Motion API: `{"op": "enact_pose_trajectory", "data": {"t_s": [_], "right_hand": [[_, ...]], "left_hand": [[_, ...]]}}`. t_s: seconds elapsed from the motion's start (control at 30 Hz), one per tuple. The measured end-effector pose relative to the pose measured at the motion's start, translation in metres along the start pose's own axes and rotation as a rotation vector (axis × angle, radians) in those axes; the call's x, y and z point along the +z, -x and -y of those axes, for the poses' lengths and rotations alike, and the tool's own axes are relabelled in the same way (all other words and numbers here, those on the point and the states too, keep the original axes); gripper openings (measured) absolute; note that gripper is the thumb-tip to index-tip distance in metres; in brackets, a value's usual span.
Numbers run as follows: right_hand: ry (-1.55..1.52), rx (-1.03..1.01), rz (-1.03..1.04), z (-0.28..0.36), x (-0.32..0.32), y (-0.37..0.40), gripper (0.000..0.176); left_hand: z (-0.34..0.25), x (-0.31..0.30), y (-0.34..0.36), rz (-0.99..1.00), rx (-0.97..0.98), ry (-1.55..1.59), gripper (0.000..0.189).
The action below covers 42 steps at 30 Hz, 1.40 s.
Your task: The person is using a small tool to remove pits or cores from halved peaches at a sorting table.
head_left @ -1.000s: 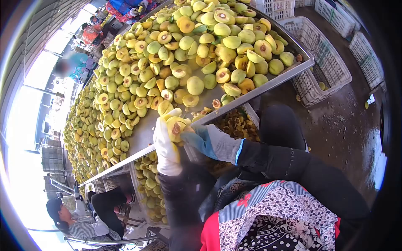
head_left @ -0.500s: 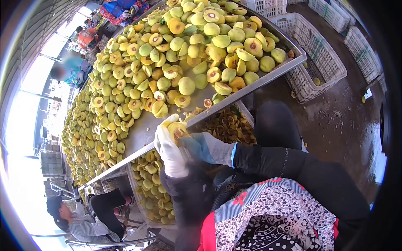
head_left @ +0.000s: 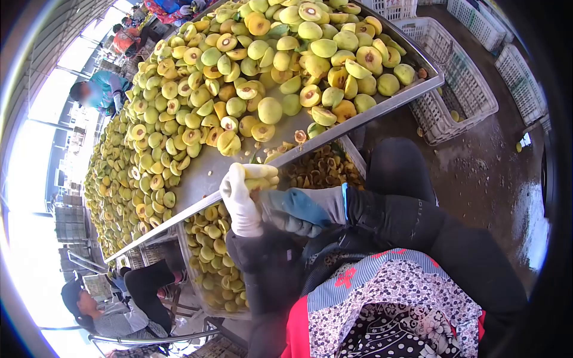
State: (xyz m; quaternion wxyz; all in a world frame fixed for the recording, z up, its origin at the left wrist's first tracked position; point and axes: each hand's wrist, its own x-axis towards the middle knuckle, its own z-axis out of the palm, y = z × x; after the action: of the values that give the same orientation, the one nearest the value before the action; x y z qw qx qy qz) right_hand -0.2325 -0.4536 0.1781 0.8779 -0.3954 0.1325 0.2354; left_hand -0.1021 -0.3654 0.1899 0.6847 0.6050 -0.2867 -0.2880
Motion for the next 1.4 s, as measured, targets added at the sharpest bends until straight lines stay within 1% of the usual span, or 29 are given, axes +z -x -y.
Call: {"op": "enact_pose_trajectory", "data": {"t_s": [0.03, 0.07, 0.17, 0.2, 0.27, 0.3, 0.37, 0.47, 0.53, 0.57, 0.63, 0.67, 0.7, 0.77, 0.8, 0.83, 0.9, 0.93, 0.97, 1.03, 1.1, 1.17, 1.23, 1.27, 1.33, 1.37, 1.4], "right_hand": [[-0.123, 0.023, 0.175, -0.004, -0.007, -0.006, 0.066], [-0.244, 0.048, 0.350, -0.004, -0.009, -0.008, 0.065], [-0.059, -0.030, 0.171, -0.004, -0.004, -0.005, 0.064], [-0.017, -0.043, 0.112, -0.002, -0.001, -0.003, 0.063], [0.069, -0.068, -0.005, 0.001, 0.006, 0.001, 0.061], [0.163, -0.170, -0.029, 0.000, 0.007, 0.001, 0.059], [0.347, -0.374, -0.078, -0.004, 0.008, 0.003, 0.056], [0.479, -0.325, -0.212, -0.002, 0.012, -0.003, 0.038], [0.532, -0.463, -0.154, -0.019, 0.003, -0.026, 0.029], [0.559, -0.533, -0.128, -0.018, 0.007, -0.028, 0.025], [0.722, -0.479, -0.025, -0.014, 0.004, -0.012, 0.023], [0.766, -0.482, -0.025, -0.019, -0.001, -0.010, 0.024], [0.810, -0.484, -0.025, -0.024, -0.005, -0.008, 0.026], [0.823, -0.568, -0.138, -0.052, -0.031, -0.035, 0.035], [1.102, -0.314, -0.354, -0.055, -0.039, -0.044, 0.044], [0.975, -0.281, -0.420, -0.047, -0.034, -0.036, 0.047], [0.714, -0.217, -0.543, -0.022, -0.013, -0.006, 0.054], [0.649, -0.204, -0.566, -0.013, -0.007, 0.001, 0.056], [0.667, -0.275, -0.601, -0.017, -0.010, -0.004, 0.056], [0.708, -0.414, -0.673, -0.028, -0.019, -0.020, 0.057], [0.706, -0.426, -0.665, -0.027, -0.022, -0.023, 0.056], [0.725, -0.438, -0.674, -0.023, -0.025, -0.022, 0.055], [0.763, -0.445, -0.694, -0.020, -0.025, -0.018, 0.055], [0.752, -0.481, -0.712, -0.019, -0.025, -0.016, 0.054], [0.731, -0.554, -0.745, -0.017, -0.024, -0.013, 0.053], [0.663, -0.595, -0.735, -0.017, -0.026, -0.016, 0.052], [0.595, -0.636, -0.723, -0.017, -0.028, -0.024, 0.050]], "left_hand": [[0.002, 0.000, 0.000, -0.009, 0.009, 0.071, 0.052], [0.010, -0.002, -0.001, 0.118, 0.152, 0.206, 0.049], [0.015, -0.010, -0.004, 0.048, -0.044, 0.301, 0.044], [0.013, -0.009, -0.004, 0.049, -0.057, 0.312, 0.040], [0.006, 0.000, -0.003, -0.074, -0.156, 0.458, 0.038], [0.003, 0.004, -0.002, -0.137, -0.205, 0.530, 0.037], [-0.003, 0.009, 0.000, -0.194, -0.231, 0.550, 0.033], [-0.011, 0.010, 0.007, -0.252, -0.243, 0.589, 0.032], [-0.014, 0.006, 0.010, -0.290, -0.235, 0.648, 0.031], [-0.013, 0.003, 0.012, -0.262, -0.181, 0.629, 0.030], [-0.008, -0.009, 0.012, -0.201, -0.078, 0.590, 0.029], [-0.010, -0.019, 0.007, -0.163, -0.088, 0.673, 0.027], [-0.017, -0.039, 0.007, -0.121, -0.037, 0.582, 0.026], [-0.021, -0.077, 0.005, -0.265, 0.165, 0.580, 0.024], [-0.028, -0.091, 0.010, -0.493, 0.149, 0.328, 0.025], [-0.035, -0.107, 0.015, -0.712, 0.135, 0.070, 0.030], [-0.014, -0.182, 0.012, -0.767, 0.149, -0.325, 0.033], [-0.025, -0.188, 0.008, -0.747, 0.074, -0.353, 0.036], [-0.032, -0.176, 0.002, -0.658, 0.105, -0.406, 0.036], [-0.037, -0.131, -0.032, -0.479, 0.165, -0.503, 0.036], [-0.022, -0.088, -0.073, -0.306, 0.213, -0.647, 0.040], [0.003, -0.059, -0.108, -0.266, 0.330, -0.998, 0.044], [0.031, -0.061, -0.146, -0.060, -0.005, -1.177, 0.050], [0.050, -0.068, -0.158, -0.091, 0.208, -1.449, 0.045], [0.052, -0.077, -0.158, -0.127, 0.135, -0.921, 0.041], [0.052, -0.083, -0.156, -0.143, 0.093, -0.660, 0.040], [0.049, -0.089, -0.155, -0.230, -0.101, -0.309, 0.043]]}}
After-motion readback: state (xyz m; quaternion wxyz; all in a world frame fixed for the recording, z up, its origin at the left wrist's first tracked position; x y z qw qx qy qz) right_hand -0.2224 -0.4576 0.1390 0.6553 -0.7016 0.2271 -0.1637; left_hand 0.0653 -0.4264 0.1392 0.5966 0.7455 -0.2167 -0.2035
